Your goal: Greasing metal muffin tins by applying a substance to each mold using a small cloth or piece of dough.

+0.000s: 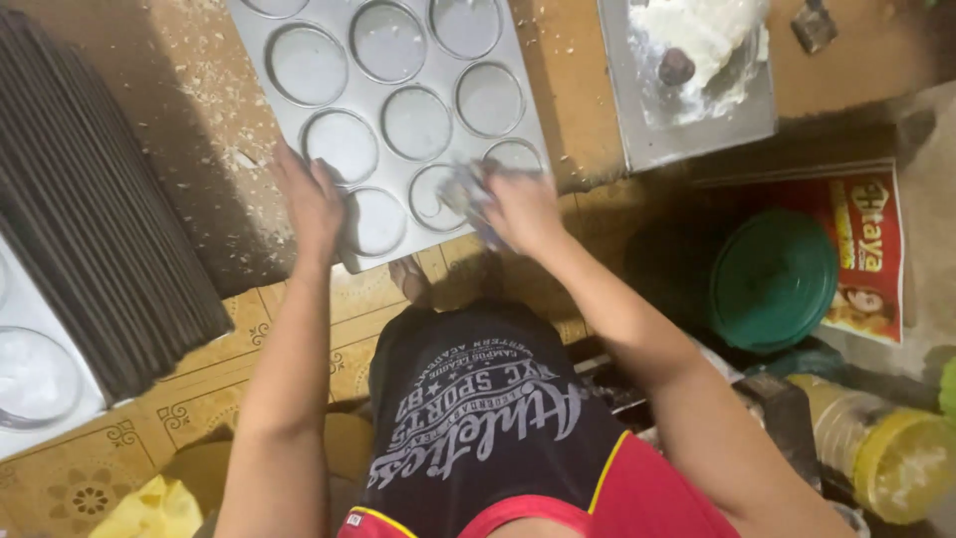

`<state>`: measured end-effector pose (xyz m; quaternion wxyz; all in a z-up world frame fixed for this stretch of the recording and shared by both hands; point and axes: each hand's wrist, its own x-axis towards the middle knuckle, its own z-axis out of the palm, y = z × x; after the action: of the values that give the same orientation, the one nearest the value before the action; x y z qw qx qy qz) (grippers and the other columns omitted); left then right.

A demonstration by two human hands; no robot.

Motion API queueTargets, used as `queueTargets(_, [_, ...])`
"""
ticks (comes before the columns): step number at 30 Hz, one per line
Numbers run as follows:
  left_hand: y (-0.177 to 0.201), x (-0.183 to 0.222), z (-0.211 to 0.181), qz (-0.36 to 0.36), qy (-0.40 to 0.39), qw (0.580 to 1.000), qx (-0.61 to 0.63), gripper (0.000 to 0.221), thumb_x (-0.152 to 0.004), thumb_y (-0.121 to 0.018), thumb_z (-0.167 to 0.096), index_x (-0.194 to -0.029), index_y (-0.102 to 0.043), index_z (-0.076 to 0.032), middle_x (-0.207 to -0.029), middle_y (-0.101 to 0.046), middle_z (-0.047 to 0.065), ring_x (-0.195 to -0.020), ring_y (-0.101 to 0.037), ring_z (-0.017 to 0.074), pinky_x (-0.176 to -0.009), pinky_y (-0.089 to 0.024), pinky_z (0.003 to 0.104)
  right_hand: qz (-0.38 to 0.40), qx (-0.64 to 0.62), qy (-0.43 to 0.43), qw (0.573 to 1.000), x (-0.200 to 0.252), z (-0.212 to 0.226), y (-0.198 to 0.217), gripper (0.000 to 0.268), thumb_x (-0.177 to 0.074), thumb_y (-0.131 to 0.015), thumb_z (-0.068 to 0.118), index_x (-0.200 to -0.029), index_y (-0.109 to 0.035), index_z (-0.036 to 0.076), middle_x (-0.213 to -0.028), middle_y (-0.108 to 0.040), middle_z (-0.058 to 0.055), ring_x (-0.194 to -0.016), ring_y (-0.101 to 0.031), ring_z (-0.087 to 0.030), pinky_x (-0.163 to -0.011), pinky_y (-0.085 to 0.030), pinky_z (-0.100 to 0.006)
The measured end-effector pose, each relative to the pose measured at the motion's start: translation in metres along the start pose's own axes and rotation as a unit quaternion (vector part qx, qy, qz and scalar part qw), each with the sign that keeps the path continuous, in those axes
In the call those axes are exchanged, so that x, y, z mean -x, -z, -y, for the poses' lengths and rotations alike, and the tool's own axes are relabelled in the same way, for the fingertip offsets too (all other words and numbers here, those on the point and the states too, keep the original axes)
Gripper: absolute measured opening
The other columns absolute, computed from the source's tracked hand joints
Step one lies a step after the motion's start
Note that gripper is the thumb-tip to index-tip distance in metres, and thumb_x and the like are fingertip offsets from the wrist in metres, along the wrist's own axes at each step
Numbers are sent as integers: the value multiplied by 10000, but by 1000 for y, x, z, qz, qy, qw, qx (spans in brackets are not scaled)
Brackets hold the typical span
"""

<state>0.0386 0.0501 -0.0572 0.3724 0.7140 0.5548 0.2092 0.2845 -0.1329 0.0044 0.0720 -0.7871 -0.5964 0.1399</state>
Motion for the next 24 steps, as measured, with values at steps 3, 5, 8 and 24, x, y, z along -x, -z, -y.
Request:
queueTargets(3, [-2, 2, 3, -24, -38, 999, 13, 534, -1108, -420, -146, -1574, -240, 42, -1519, -319, 438, -1418, -234, 644, -1176, -217, 717, -74, 45, 20, 996, 32, -23, -49, 238, -826, -750, 336, -920, -622, 158, -841, -685, -80, -880, -679, -287, -844, -411, -463])
queueTargets(5, [-14, -2, 24, -24, -52, 998, 9, 567, -1117, -420, -202, -1598, -201, 4, -1559, -287, 402, -1452, -201, 608, -1213, -193, 671, -44, 60, -30, 997, 22, -24, -51, 217, -858, -694, 364, -921, -595, 181, -830, -675, -82, -881, -674, -300, -882, -389, -503])
queueTargets(8, [-16, -5, 26, -17, -56, 998, 30, 569, -1119, -431, -193, -1599, -207, 14, -1570, -285, 396, -1460, -185, 597, -1217, -185, 672, 14, 42, -97, 994, -5, -17, -35, 235, -831, -697, 373, -929, -626, 172, -807, -702, -83, -877, -703, -329, -870, -403, -536])
queueTargets(24, [-2, -5, 11, -15, -60, 997, 39, 593, -1093, -444, -156, -1581, -203, 79, -1552, -285, 431, -1450, -219, 613, -1213, -192, 654, -184, 173, 108, 961, -67, -42, -45, 199, -765, -735, 275, -818, -554, 213, -717, -584, -18, -756, -634, -249, -728, -421, -432])
